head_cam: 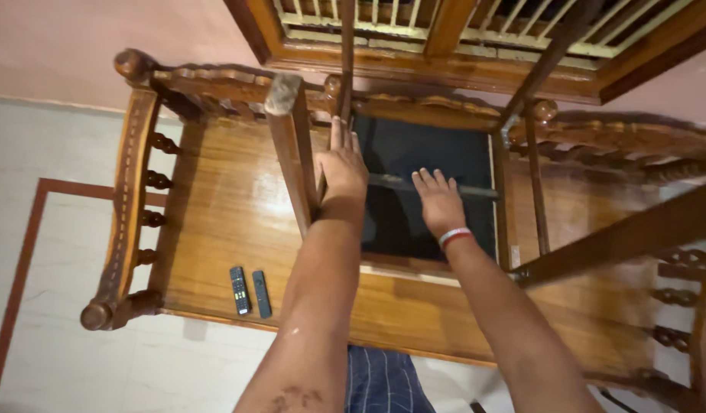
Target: The person wipes the underside and backrest of a wooden chair with a dark cloth, then flips it upright and wipes the seat and backrest. They repeat the wiping process on a second wooden chair, cleaning the backrest and seat.
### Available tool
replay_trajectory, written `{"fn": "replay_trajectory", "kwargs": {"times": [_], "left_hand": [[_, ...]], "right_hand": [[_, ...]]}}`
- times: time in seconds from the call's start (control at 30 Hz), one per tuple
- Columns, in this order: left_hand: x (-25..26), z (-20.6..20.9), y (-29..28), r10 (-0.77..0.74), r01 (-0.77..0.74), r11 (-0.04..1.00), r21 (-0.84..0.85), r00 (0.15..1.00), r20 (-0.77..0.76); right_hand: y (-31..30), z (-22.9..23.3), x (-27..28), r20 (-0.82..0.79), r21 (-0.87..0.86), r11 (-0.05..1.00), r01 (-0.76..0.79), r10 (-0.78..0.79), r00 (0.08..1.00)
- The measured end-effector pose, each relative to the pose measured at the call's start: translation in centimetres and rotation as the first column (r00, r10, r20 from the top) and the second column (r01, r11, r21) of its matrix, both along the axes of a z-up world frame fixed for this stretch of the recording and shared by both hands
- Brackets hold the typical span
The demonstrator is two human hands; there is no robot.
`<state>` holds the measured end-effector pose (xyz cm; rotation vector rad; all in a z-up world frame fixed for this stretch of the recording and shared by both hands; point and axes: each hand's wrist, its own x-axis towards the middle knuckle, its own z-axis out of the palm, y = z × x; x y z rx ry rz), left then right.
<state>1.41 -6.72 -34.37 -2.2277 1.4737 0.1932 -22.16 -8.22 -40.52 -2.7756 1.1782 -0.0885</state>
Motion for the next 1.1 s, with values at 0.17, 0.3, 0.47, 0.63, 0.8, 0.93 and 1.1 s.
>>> {"fn": "replay_trajectory", "kwargs": {"times": [0.17, 0.3, 0.47, 0.63, 0.8, 0.93, 1.1], "left_hand": [[0.3, -0.7, -0.8, 0.024, -0.024, 1.000, 0.001, 1.000, -0.011], [0.5, 0.1, -0.9, 0.030, -0.032, 0.999, -0.028, 0.999, -0.043], [0.2, 0.1, -0.9, 0.019, -0.019, 1.000, -0.015, 1.000, -0.007], [0.2, 0.3, -0.7, 0.020, -0.021, 0.998, -0.056, 1.000, -0.015], [-0.2, 0.7, -0.5, 0.010, -0.010, 0.999, -0.045, 1.000, -0.003], [-0.1, 1.1, -0.5, 0.022, -0.023, 0.998, -0.051, 1.000, -0.013], [-0.6, 1.3, -0.6, 0.024, -0.025, 0.998, -0.061, 1.000, -0.009]], "right_hand": [[-0.7, 2.0, -3.1, 0.015, -0.079, 0.996, 0.052, -0.051, 0.999], [-0.8, 4.5, -5.1, -0.271, -0.090, 0.960, 0.264, -0.278, 0.922], [-1.2, 4.1, -7.1, -0.433, -0.211, 0.894, 0.395, -0.447, 0.782], [-2.6, -0.9, -8.2, -0.135, -0.303, 0.837, 0.456, -0.511, 0.849], [-7.9, -2.8, -8.7, 0.269, 0.004, 0.796, 0.605, -0.584, 0.766], [-11.6, -2.2, -6.9, 0.285, -0.092, 0.818, 0.568, -0.525, 0.802], [-13.1, -2.2, -6.3, -0.038, -0.032, 0.883, 0.467, -0.468, 0.883]]}}
